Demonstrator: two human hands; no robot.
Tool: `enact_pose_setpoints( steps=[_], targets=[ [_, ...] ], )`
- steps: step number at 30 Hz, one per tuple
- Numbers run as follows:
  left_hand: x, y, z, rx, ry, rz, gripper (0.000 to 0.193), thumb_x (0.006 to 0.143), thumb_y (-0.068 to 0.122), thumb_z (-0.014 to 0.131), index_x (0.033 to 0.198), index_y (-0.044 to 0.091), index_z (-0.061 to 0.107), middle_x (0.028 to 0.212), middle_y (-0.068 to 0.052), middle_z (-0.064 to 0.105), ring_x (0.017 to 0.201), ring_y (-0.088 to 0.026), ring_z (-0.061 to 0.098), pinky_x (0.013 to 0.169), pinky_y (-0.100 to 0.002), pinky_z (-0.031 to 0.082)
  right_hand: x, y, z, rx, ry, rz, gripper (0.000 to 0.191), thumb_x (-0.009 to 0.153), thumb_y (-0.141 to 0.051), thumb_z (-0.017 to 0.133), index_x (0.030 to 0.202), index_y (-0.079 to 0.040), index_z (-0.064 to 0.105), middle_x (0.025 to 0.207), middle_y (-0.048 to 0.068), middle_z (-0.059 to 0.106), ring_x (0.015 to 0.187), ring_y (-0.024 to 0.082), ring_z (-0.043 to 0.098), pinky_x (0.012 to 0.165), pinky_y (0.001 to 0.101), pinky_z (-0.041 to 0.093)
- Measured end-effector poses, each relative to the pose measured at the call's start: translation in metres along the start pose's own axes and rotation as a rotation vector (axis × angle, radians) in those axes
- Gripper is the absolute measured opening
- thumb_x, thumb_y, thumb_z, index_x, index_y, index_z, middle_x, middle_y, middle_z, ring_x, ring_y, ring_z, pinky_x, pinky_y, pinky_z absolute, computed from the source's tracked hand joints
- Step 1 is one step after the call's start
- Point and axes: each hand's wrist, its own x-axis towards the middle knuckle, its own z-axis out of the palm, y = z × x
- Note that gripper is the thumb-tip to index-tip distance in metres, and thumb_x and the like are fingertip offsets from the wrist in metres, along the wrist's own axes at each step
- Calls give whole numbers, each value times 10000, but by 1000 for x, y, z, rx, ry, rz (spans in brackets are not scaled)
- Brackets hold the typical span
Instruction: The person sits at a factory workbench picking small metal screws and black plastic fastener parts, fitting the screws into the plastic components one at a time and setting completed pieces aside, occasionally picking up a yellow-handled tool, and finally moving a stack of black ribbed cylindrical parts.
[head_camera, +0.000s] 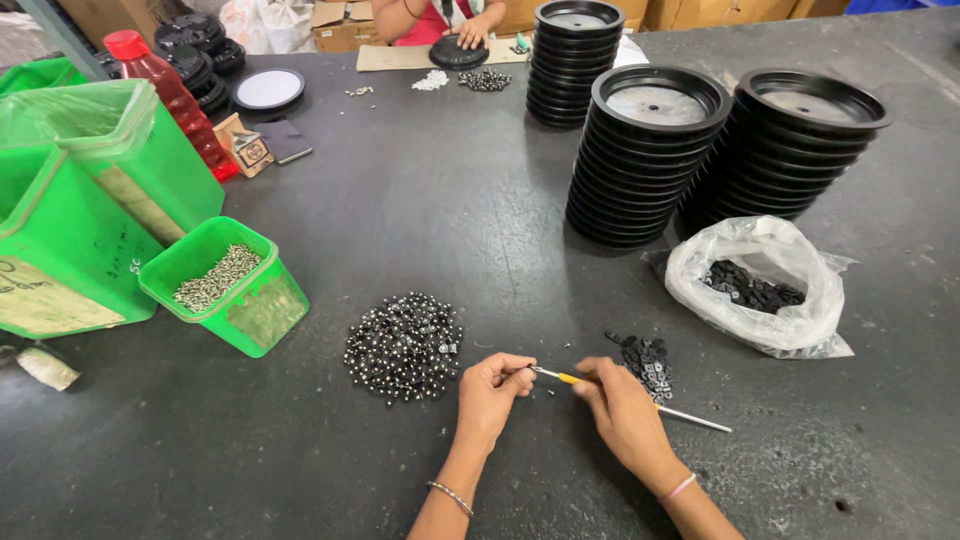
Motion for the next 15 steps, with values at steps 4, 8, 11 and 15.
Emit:
enact_pose_setpoints(
  steps=[4,8,11,15],
  targets=[
    [0,2,0,8,8,-3,171,877,-11,732,1041,-9,781,842,-45,761,729,-86,681,691,-237,580,0,1,-2,47,0,-17,142,827,-78,693,960,-46,654,879,104,640,803,303,666,701,398,525],
    [1,3,-1,-13,-16,-17,158,877,-26,717,1025,-15,771,842,-47,768,722,-90,685,685,-236,577,0,11,5,-95,59,-100,154,846,-47,666,997,-73,689,831,92,673,819,317,659,732,424,515],
    [0,2,-1,2,-20,-9,143,879,-40,715,1009,-20,771,828,-53,759,710,-92,669,668,-236,561,-1,20,9,-129,52,-128,263,789,35,621,1015,-76,697,817,81,683,805,318,657,734,435,513],
    [0,1,-1,36,-26,-2,130,881,-50,701,987,-15,768,812,-52,757,699,-90,668,657,-236,560,-3,22,12,-132,29,-94,245,807,28,611,1008,-83,696,808,86,684,791,322,666,723,439,517]
  ],
)
